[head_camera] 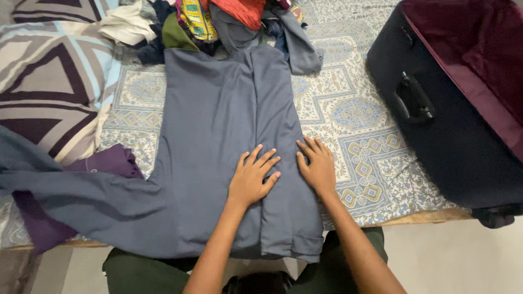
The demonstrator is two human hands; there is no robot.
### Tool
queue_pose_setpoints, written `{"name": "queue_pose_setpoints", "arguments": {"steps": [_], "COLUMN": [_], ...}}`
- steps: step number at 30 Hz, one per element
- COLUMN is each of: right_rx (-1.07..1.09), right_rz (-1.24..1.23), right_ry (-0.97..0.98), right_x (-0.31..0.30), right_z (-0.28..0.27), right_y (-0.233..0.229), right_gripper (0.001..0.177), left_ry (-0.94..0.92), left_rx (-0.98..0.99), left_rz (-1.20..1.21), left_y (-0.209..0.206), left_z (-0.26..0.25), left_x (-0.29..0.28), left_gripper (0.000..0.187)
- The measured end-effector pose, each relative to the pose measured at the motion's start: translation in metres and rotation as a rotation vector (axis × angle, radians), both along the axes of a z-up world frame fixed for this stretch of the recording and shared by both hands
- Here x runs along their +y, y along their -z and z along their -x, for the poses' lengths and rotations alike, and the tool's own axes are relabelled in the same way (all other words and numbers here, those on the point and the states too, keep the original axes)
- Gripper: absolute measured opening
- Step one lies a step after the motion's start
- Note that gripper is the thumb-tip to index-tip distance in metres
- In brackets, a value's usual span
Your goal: The person folds a blue long-sleeved shirt on a bed, then folds a green long-sleeved shirt after buttoning it. The folded shirts are placed on the bed next to other clothes.
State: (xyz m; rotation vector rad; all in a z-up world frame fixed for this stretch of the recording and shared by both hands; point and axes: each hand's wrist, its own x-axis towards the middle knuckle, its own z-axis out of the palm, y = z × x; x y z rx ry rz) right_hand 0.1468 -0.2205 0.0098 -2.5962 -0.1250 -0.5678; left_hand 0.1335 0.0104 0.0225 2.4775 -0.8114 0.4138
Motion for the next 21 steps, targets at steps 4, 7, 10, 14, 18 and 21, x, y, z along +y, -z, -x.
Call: {"name": "queue_pose_setpoints", "arguments": {"steps": [4, 7, 10, 14, 18, 21], "right_rx": [0.01, 0.014, 0.054, 0.015, 0.008, 0.014], "right_rz": [0.007, 0.043, 0.108, 0.1, 0.085, 0.098], "right_ry": [-0.064, -0.181, -0.263, -0.212, -0.207, -0.208], "right_x": [-0.001, 0.002, 0.001, 0.009, 0.01, 0.011], "right_z": [0.005, 0.032, 0.069, 0.077, 0.079, 0.08], "right_y": [-0.001, -0.005, -0.009, -0.017, -0.017, -0.018], "right_gripper": [0.049, 0.058, 0.054, 0.052, 0.051, 0.051], "left_ry": [0.024, 0.061, 0.093, 0.066, 0.059, 0.046], "left_rx": [-0.031, -0.168, -0.146, -0.076, -0.068, -0.079], "left_rz": [-0.001, 0.027, -0.026, -0.054, -0.002, 0.007], "left_y": [0.001, 0.001, 0.008, 0.012, 0.015, 0.018], "left_z": [0.0, 0.002, -0.001, -0.006, -0.004, -0.004], "left_x": [0.004, 0.006, 0.001, 0.0, 0.0, -0.001], "left_gripper": [0.052, 0.062, 0.06, 0.055, 0.053, 0.053]}}
